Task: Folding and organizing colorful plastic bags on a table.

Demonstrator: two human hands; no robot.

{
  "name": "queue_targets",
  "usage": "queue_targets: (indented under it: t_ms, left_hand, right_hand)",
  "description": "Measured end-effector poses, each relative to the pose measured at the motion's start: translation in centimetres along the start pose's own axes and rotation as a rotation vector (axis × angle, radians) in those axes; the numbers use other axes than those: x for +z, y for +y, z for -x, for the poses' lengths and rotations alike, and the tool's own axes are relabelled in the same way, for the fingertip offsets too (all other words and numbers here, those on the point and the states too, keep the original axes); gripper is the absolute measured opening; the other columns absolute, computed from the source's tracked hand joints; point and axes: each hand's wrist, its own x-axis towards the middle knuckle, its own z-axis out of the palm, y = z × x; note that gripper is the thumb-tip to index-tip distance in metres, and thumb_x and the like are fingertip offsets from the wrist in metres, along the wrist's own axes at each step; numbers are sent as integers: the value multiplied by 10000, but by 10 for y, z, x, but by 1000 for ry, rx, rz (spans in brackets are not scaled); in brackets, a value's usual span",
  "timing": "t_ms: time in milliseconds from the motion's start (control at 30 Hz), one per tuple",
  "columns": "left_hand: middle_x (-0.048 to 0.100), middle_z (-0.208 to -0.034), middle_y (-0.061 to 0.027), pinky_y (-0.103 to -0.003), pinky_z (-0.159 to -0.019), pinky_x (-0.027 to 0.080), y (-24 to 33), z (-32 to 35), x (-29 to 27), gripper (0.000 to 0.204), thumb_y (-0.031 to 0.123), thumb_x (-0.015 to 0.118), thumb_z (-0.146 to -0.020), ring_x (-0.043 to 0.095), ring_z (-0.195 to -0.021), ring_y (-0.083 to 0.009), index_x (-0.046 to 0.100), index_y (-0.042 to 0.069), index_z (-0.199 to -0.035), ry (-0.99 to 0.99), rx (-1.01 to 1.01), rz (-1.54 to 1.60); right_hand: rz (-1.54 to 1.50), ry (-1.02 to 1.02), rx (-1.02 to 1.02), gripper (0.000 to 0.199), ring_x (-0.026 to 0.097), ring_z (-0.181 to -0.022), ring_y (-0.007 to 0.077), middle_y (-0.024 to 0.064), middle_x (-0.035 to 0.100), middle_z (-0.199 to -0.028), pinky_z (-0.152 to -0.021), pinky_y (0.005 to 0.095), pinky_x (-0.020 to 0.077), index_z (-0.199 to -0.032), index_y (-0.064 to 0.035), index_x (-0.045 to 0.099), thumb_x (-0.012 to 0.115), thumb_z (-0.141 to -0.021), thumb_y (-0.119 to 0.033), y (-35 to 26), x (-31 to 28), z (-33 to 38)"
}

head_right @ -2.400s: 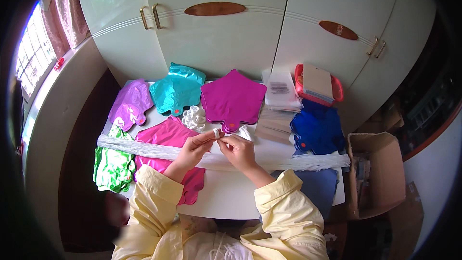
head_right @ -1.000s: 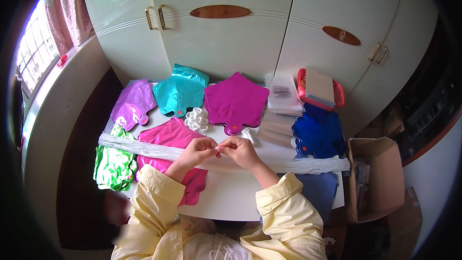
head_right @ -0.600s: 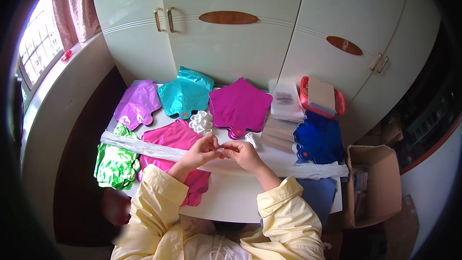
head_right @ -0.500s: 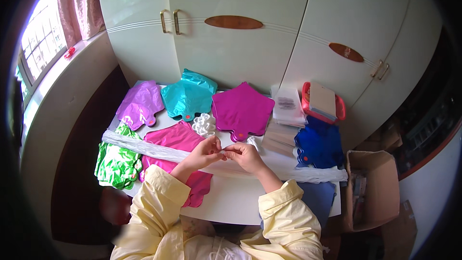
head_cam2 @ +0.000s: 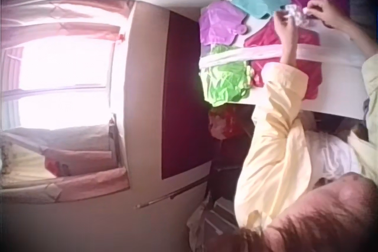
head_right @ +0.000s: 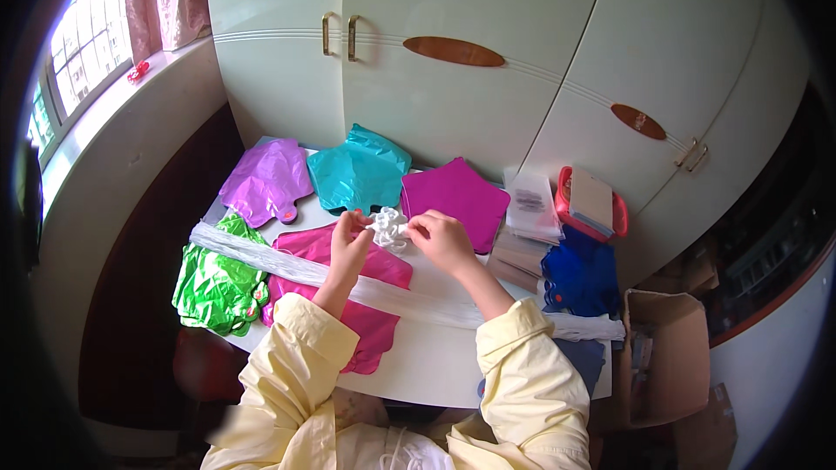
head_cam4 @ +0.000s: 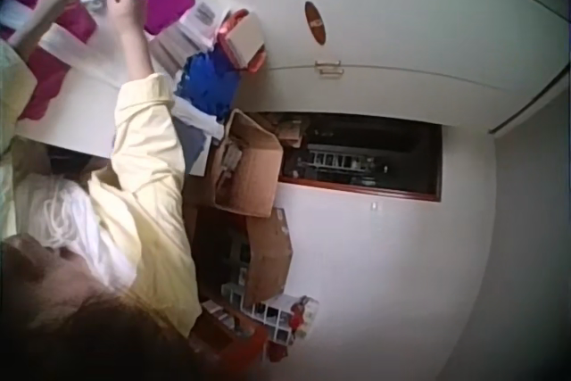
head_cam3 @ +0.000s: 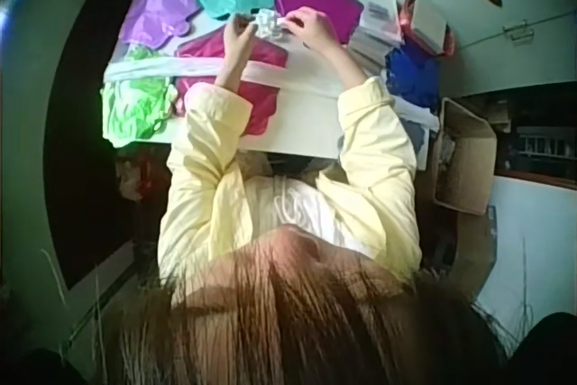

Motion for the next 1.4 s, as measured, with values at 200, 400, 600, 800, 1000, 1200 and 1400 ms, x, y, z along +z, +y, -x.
queue_targets:
  t_ms: [200,400,600,800,1000,1200,1400]
  left_hand:
    - [547,-858,-20,-235,-757,410,-2,-6,-5,116,-32,526,-749,511,-808,-89,506,25,-848,104,-26,41]
    - [555,-820,-10,-226,-729,408,0,-6,-6,83,-17,529,-758,511,-779,-80,534,15,-834,114,-49,57]
    - [562,-834,-16,-224,-733,408,-1,-5,-8,80,-14,533,-759,511,-788,-78,545,9,-835,109,-61,42]
    - [566,-866,-26,-228,-755,407,-4,-6,-8,87,-15,534,-760,513,-813,-83,553,7,-841,104,-46,26]
    - [564,-863,-23,-227,-754,406,-5,-6,-8,84,-16,534,-759,512,-810,-82,552,8,-838,96,-45,38]
    - [568,-784,-27,-237,-696,430,-7,-6,-6,68,12,557,-744,532,-733,-95,551,6,-811,127,-24,59]
    - [552,-761,-8,-213,-613,410,-12,-5,-6,70,14,552,-758,507,-692,-73,550,9,-828,94,-14,29]
  right_hand:
    - [409,137,-366,84,601,-669,188,18,573,-689,-562,324,494,-692,-111,610,635,-760,-152,14,41,-23]
    - [536,50,-425,84,584,-675,165,-2,557,-689,-543,321,490,-675,-112,599,598,-758,-123,31,63,-19]
    - [403,66,-367,55,580,-745,177,2,581,-734,-588,339,477,-698,-102,638,615,-743,-125,23,64,-17]
    - [346,87,-344,36,576,-781,204,12,603,-794,-672,358,446,-721,-93,644,608,-719,-99,23,62,-15]
    - [349,147,-321,185,572,-885,204,29,627,-933,-724,353,440,-878,-97,652,588,-704,-87,25,54,-20]
    - [438,17,-376,250,564,-981,200,30,629,-1045,-761,373,435,-973,-91,650,585,-734,-119,25,58,-8]
    - [347,49,-249,182,588,-925,223,44,634,-976,-732,375,451,-918,-121,670,585,-759,-147,19,38,-9]
